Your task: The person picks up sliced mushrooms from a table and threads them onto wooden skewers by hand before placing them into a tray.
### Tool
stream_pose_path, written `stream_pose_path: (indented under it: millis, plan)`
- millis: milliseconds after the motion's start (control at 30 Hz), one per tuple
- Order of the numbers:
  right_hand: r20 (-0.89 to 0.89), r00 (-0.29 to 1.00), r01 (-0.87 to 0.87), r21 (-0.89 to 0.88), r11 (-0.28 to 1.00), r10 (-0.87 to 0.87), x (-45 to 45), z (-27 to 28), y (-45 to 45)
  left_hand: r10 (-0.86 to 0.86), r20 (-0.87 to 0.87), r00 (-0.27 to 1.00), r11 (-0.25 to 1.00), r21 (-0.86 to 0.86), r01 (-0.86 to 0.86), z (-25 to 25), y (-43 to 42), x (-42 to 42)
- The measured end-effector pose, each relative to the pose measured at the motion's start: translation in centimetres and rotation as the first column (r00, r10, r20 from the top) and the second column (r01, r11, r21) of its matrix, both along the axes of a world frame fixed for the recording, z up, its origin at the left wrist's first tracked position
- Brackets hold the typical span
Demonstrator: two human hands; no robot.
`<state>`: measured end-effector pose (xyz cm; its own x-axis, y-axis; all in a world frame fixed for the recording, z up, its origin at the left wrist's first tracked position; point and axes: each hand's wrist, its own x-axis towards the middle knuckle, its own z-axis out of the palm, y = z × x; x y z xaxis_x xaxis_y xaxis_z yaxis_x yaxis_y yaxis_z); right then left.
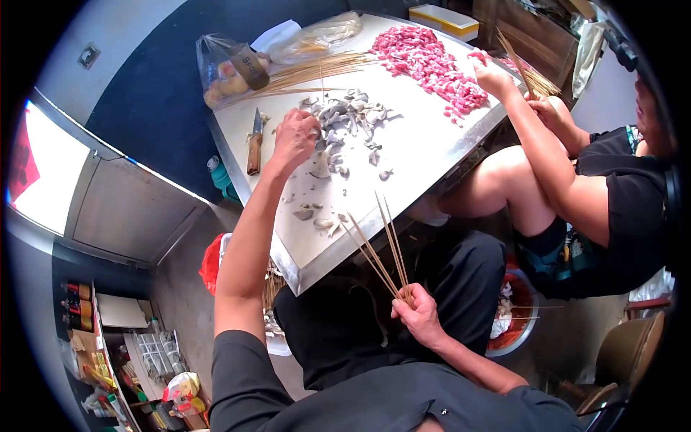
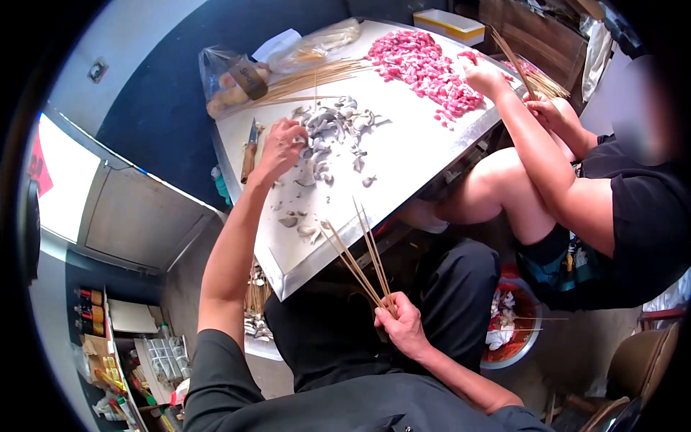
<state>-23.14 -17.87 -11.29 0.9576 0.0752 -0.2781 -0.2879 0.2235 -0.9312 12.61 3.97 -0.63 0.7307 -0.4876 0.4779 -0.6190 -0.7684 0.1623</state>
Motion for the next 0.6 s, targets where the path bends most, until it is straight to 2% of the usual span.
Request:
stream_pose_path:
  millis: [67,167,233,267,333,367,433,467,533,600]
  plan:
    - [-0.023,1.000,0.008,0.007,1.000,-0.008,-0.2,-0.2,-0.4,-0.018,-0.004,1.000,1.000,-0.021,0.018,-0.3,0.1,0.0]
    - [-0.023,1.000,0.018,0.015,1.000,-0.017,-0.3,-0.2,-0.6,-0.050,0.079,0.996,0.998,0.030,0.048,-0.5,0.5,-0.4]
    - [-0.007,1.000,0.027,0.011,1.000,-0.027,-0.3,0.0,-0.5,-0.133,0.163,0.978,0.984,-0.093,0.149,-0.3,0.7,-1.1]
    - [0.008,0.999,0.037,0.006,0.999,-0.037,-0.3,0.0,-0.5,-0.135,0.164,0.977,0.984,-0.092,0.151,0.0,0.6,-1.6]
    - [-0.005,0.999,0.048,0.024,0.999,-0.048,-0.4,0.1,-0.6,-0.009,0.119,0.993,0.948,-0.314,0.047,0.5,0.6,-2.5]
    - [-0.019,0.998,0.057,0.040,0.998,-0.057,-0.5,0.1,-0.6,-0.009,0.121,0.993,0.949,-0.312,0.047,0.6,0.8,-2.9]
    - [-0.012,0.998,0.065,0.044,0.997,-0.065,-0.6,0.1,-0.6,0.019,-0.174,0.985,0.844,-0.525,-0.109,1.3,0.9,-4.0]
    - [-0.010,0.997,0.071,0.047,0.996,-0.070,-0.9,0.2,-0.6,0.025,-0.171,0.985,0.843,-0.525,-0.113,1.5,0.8,-5.2]
    - [-0.013,0.998,0.069,0.054,0.996,-0.068,-1.0,0.4,-0.4,-0.250,-0.417,0.874,0.490,-0.833,-0.257,1.4,0.0,-7.7]
    - [-0.016,0.998,0.066,0.061,0.996,-0.065,-1.0,0.7,-0.3,-0.328,-0.455,0.828,0.431,-0.852,-0.298,1.2,-0.1,-9.7]
